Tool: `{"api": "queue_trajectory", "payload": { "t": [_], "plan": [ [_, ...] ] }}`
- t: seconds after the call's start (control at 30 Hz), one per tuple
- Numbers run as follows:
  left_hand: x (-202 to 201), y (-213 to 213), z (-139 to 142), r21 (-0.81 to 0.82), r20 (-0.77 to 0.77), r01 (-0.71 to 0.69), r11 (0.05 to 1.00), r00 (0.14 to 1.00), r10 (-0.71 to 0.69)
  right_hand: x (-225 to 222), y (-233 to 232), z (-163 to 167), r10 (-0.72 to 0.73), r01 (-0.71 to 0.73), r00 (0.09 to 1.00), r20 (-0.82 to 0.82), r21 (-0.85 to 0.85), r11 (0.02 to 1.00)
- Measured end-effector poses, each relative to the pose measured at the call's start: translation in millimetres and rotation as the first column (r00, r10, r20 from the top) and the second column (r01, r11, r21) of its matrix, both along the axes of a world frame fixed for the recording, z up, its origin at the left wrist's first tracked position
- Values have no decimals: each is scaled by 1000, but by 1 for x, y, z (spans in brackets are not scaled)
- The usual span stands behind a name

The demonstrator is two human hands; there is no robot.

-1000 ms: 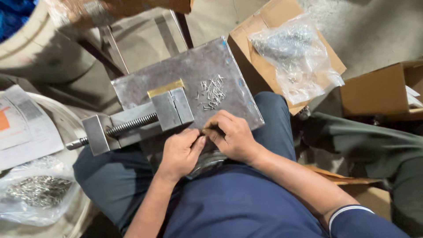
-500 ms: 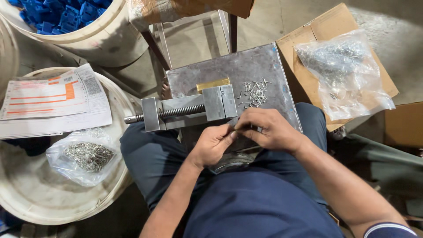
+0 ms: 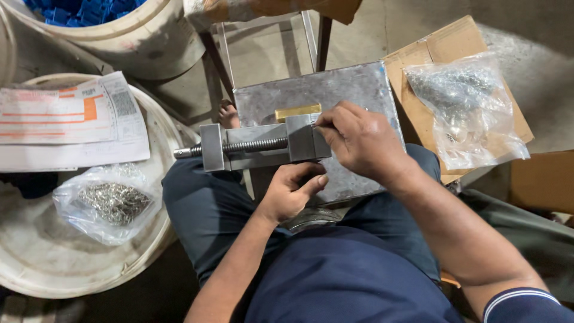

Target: The person sits cross-legged and uses a bench vise to assemble small metal screws. They pick up screws from a pile on the metal table, place them into the vise jaws, and tighten the screw using the vise handle. The person repeats this process for multiple screws throughout the video.

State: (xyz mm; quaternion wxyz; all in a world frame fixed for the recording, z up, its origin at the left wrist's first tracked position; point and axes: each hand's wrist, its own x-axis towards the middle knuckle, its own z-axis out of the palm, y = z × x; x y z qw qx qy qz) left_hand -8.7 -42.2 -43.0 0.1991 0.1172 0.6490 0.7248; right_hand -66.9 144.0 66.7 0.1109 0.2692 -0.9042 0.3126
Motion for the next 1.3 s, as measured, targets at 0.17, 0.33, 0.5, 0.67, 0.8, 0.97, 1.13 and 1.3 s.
{"api": "queue_trajectory", "payload": {
  "t": [0.17,0.33,0.5,0.67,0.8,0.97,1.13,1.3],
  "plan": [
    [-1,-1,0,65,-18,-2,998,1000,3,-5,-5,8,50,-47,998,-27,105,993],
    [-3,-1,3,35,-55,4,999,998,-2,-7,-9,8,53,-46,998,-32,177,983],
    [-3,-3,6,11,-47,-9,1000,999,9,-5,13,-12,-68,69,997,22,-10,998],
    [-2,-6,7,-24,-57,10,1000,998,-11,-17,38,-55,-174,170,985,12,148,974],
    [-2,-2,8,-27,-96,-1,1000,995,-1,2,39,-77,-31,29,1000,0,375,926],
    [1,1,7,-24,-131,-27,999,991,23,52,44,-80,-35,34,999,-7,475,880],
    [0,4,3,-88,-224,-45,995,974,24,79,73,-82,-50,15,997,66,449,894],
    [3,8,9,-146,-251,-43,988,968,5,87,104,-84,-263,273,959,104,-109,956]
  ]
}}
